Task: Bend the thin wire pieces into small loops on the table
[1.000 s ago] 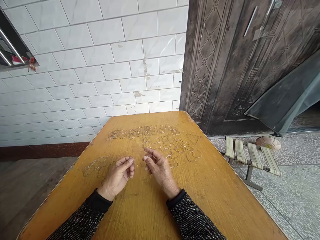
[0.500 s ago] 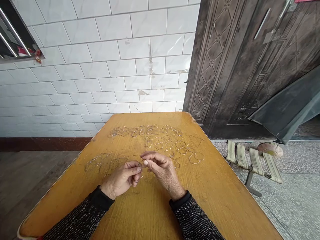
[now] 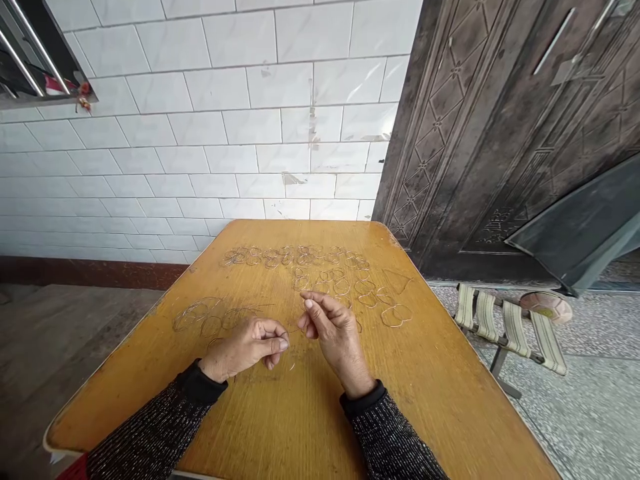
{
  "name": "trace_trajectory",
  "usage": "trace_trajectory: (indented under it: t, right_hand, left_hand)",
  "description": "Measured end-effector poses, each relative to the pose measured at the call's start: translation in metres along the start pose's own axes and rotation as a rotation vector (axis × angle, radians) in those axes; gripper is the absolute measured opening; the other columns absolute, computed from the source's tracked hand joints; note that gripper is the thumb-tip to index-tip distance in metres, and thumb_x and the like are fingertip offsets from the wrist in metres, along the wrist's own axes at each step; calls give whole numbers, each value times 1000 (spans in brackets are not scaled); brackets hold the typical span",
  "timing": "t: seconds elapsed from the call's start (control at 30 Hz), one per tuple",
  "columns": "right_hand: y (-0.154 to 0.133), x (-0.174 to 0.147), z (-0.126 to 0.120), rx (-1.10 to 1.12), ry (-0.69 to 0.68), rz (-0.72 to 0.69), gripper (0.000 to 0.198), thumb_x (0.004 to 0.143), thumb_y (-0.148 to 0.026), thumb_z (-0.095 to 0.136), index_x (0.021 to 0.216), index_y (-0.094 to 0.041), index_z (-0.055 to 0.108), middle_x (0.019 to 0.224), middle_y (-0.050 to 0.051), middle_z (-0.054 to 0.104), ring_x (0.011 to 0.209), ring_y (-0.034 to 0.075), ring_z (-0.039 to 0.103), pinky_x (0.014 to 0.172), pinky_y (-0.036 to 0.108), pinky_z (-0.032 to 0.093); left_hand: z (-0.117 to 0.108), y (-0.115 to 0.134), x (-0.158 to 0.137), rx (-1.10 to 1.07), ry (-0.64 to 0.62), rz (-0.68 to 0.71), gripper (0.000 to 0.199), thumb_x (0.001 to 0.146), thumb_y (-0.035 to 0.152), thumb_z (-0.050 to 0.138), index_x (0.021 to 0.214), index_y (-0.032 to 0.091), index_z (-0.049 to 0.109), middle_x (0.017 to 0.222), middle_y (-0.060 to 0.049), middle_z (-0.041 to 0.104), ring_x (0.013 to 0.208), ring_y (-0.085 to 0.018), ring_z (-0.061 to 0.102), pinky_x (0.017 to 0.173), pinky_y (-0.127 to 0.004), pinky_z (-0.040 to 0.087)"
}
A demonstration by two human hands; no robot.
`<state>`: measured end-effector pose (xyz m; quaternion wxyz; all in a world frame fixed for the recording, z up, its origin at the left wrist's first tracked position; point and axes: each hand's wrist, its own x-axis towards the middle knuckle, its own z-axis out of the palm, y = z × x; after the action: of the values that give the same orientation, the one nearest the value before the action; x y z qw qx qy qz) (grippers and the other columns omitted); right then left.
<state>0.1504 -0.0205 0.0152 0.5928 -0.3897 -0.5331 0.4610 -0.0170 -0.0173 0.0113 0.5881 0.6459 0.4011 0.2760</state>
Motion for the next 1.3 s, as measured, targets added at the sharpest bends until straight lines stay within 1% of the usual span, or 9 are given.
trace_trajectory:
  t: [0.1, 0.2, 0.43, 0.6, 0.73, 0.93, 1.1, 1.17, 1.3]
  right_hand:
    - [-1, -1, 1, -65, 37, -49, 27, 79, -39, 54, 93, -17, 63, 61, 1, 59, 54, 10, 51, 49, 22, 42]
    - [-2, -3, 1, -77, -24, -49, 26, 82, -39, 51, 93, -18, 62, 73, 3, 61, 64, 12, 57, 54, 23, 44]
    - [4, -3, 2, -123, -140, 2, 29, 85, -40, 45, 96, -17, 59, 61, -1, 55, 47, 8, 53, 43, 20, 37]
    - [3, -3, 1, -160, -313, 85, 29, 85, -40, 44, 87, -16, 60, 58, -2, 55, 42, 7, 50, 43, 20, 36]
    - [0, -3, 0, -189, -339, 26, 29, 86, -41, 42, 83, -18, 58, 68, 0, 59, 47, 7, 50, 44, 20, 36]
    - [1, -3, -2, -324, -414, -71, 26, 89, -37, 36, 81, -20, 53, 63, 0, 61, 52, 10, 49, 53, 23, 40]
    - [0, -4, -5, -419, -438, -106, 22, 89, -32, 36, 81, -20, 53, 61, 0, 62, 47, 9, 49, 50, 22, 39]
    - [1, -4, -6, -418, -451, -78, 22, 88, -31, 37, 79, -20, 53, 58, -1, 62, 45, 9, 49, 49, 22, 39]
    - [5, -3, -6, -359, -474, 65, 23, 86, -33, 41, 72, -19, 52, 52, -2, 60, 40, 8, 49, 45, 19, 38]
  left_hand:
    - [1, -2, 0, 41, -6, -9, 18, 74, 31, 56, 68, 15, 56, 52, 2, 54, 44, -8, 48, 47, -20, 41]
    - [1, -3, 0, 56, -6, -1, 18, 74, 32, 56, 68, 15, 56, 51, 2, 53, 43, -8, 48, 46, -20, 40]
    - [-1, 4, -3, 88, -55, -24, 17, 72, 31, 57, 67, 15, 59, 50, 2, 53, 44, -8, 47, 45, -20, 39]
    - [-4, 7, -4, 182, -94, 2, 13, 71, 23, 55, 63, 15, 60, 49, 2, 52, 43, -8, 45, 45, -20, 38]
    - [-5, 5, -3, 177, -95, -20, 13, 71, 23, 54, 62, 15, 58, 49, 3, 51, 43, -8, 44, 45, -20, 38]
    - [-6, 7, -3, 226, -105, -1, 23, 72, 25, 54, 51, 16, 50, 47, 3, 50, 42, -8, 45, 46, -20, 37]
    - [-5, 4, -2, 251, -98, -22, 19, 71, 25, 54, 54, 16, 55, 46, 3, 51, 41, -9, 46, 44, -20, 34]
    - [-5, 3, -2, 252, -88, -37, 14, 69, 24, 55, 57, 16, 58, 45, 3, 52, 40, -9, 46, 43, -20, 33]
    - [-5, 3, -1, 291, -34, -49, 11, 67, 21, 56, 59, 16, 60, 45, 3, 53, 39, -8, 44, 41, -19, 31]
